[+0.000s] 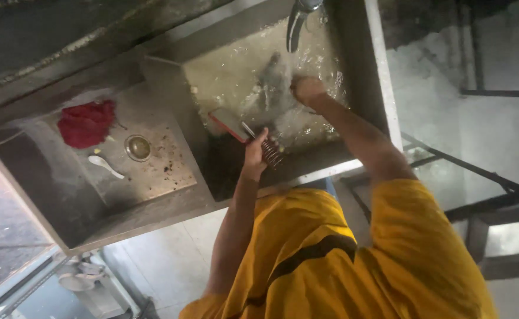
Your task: Chopping green chilies on a cutting board and then washing kitchen tools and a tray in a sink.
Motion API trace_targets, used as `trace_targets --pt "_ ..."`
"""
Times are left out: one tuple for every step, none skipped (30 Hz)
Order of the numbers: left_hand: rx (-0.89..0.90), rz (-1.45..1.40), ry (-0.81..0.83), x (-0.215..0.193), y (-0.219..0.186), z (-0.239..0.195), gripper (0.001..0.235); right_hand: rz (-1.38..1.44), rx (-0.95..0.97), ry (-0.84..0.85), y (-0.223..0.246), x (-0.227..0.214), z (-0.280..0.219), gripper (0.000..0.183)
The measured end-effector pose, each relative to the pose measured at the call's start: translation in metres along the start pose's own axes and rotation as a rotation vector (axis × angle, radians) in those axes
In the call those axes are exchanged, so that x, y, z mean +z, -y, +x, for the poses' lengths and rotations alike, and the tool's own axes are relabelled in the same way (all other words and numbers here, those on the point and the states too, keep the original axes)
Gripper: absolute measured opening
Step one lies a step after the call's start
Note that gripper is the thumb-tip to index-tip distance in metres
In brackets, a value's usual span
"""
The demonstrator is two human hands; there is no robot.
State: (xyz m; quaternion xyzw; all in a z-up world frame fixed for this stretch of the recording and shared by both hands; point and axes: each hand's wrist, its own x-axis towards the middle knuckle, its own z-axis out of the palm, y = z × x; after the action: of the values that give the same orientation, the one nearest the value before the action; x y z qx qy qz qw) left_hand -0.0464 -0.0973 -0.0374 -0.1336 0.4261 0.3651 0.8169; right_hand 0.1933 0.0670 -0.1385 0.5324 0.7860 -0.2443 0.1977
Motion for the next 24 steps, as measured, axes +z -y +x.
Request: trace_targets --pt "-0.005 -0.091 0.268 -0.003 0.007 0.009 0.041 0.244 0.024 -0.066 -0.005 -0.018 -0.018 0.048" --pt "-0.008 -0.099 0.276 0.012 0.01 0.013 0.041 0.233 0.028 -0.064 0.003 -0.041 -0.039 0.048" --pt "-0.004 -0.055 0.113 0.028 0.013 0.017 0.034 0.566 0.068 -0.08 0.013 -0.064 -0.06 0.05" --pt "0.008 -0.011 -0.05 0.044 0.013 0.021 0.036 0.898 0.103 -0.1 0.023 -0.088 -0.077 0.053" --pt "0.01 -0.017 -0.041 0.052 0.015 0.023 0.036 0.887 0.102 -0.102 0.036 -0.092 -0.088 0.053" --pt "0.086 0.078 -0.013 0.06 0.018 0.025 0.037 1.19 0.183 -0.056 0.048 -0.095 -0.098 0.052" --pt "0.162 0.173 0.014 0.068 0.021 0.028 0.041 1.491 0.267 -0.007 0.059 -0.098 -0.108 0.052" --pt "0.168 0.168 0.014 0.076 0.018 0.026 0.041 1.486 0.261 -0.004 0.055 -0.068 -0.097 0.052" --pt "0.206 0.222 -0.007 0.084 0.016 0.024 0.039 1.603 0.205 -0.078 0.049 -0.039 -0.085 0.054" --pt "0.24 0.281 -0.032 0.089 0.013 0.021 0.039 1.725 0.15 -0.154 0.046 -0.007 -0.073 0.057" --pt "0.243 0.281 -0.035 0.078 0.012 0.03 0.039 1.727 0.146 -0.151 0.053 -0.004 -0.074 0.057" --pt "0.346 0.369 0.01 0.067 0.011 0.038 0.036 1.702 0.106 -0.2 0.059 0.0 -0.076 0.056" --pt "0.448 0.456 0.057 0.056 0.01 0.047 0.033 1.676 0.066 -0.248 0.065 0.004 -0.078 0.055" --pt "0.447 0.46 0.059 0.055 0.004 0.044 0.033 1.678 0.067 -0.252 0.079 -0.021 -0.089 0.055" --pt "0.438 0.606 0.007 0.054 -0.003 0.041 0.029 1.688 0.122 -0.235 0.092 -0.046 -0.099 0.05" --pt "0.43 0.75 -0.049 0.052 -0.011 0.037 0.025 1.696 0.175 -0.214 0.107 -0.071 -0.109 0.046" --pt "0.432 0.752 -0.05 0.055 -0.015 0.031 0.025 1.698 0.172 -0.215 0.105 -0.07 -0.103 0.046" --pt "0.378 0.793 -0.026 0.058 -0.019 0.024 0.022 1.739 0.25 -0.194 0.103 -0.069 -0.096 0.043" --pt "0.324 0.834 -0.002 0.062 -0.022 0.018 0.02 1.779 0.329 -0.173 0.101 -0.068 -0.089 0.04" --pt "0.324 0.833 -0.004 0.052 -0.019 0.023 0.02 1.779 0.328 -0.169 0.09 -0.066 -0.08 0.04" --pt "0.372 0.91 -0.034 0.043 -0.015 0.028 0.02 1.784 0.302 -0.131 0.079 -0.064 -0.071 0.036" --pt "0.419 0.99 -0.061 0.033 -0.012 0.033 0.02 1.791 0.276 -0.097 0.068 -0.063 -0.061 0.032" --pt "0.419 0.993 -0.062 0.039 -0.013 0.02 0.02 1.794 0.276 -0.098 0.071 -0.078 -0.065 0.032" --pt "0.343 1.009 -0.174 0.046 -0.014 0.007 0.019 1.782 0.285 0.005 0.072 -0.094 -0.068 0.027"
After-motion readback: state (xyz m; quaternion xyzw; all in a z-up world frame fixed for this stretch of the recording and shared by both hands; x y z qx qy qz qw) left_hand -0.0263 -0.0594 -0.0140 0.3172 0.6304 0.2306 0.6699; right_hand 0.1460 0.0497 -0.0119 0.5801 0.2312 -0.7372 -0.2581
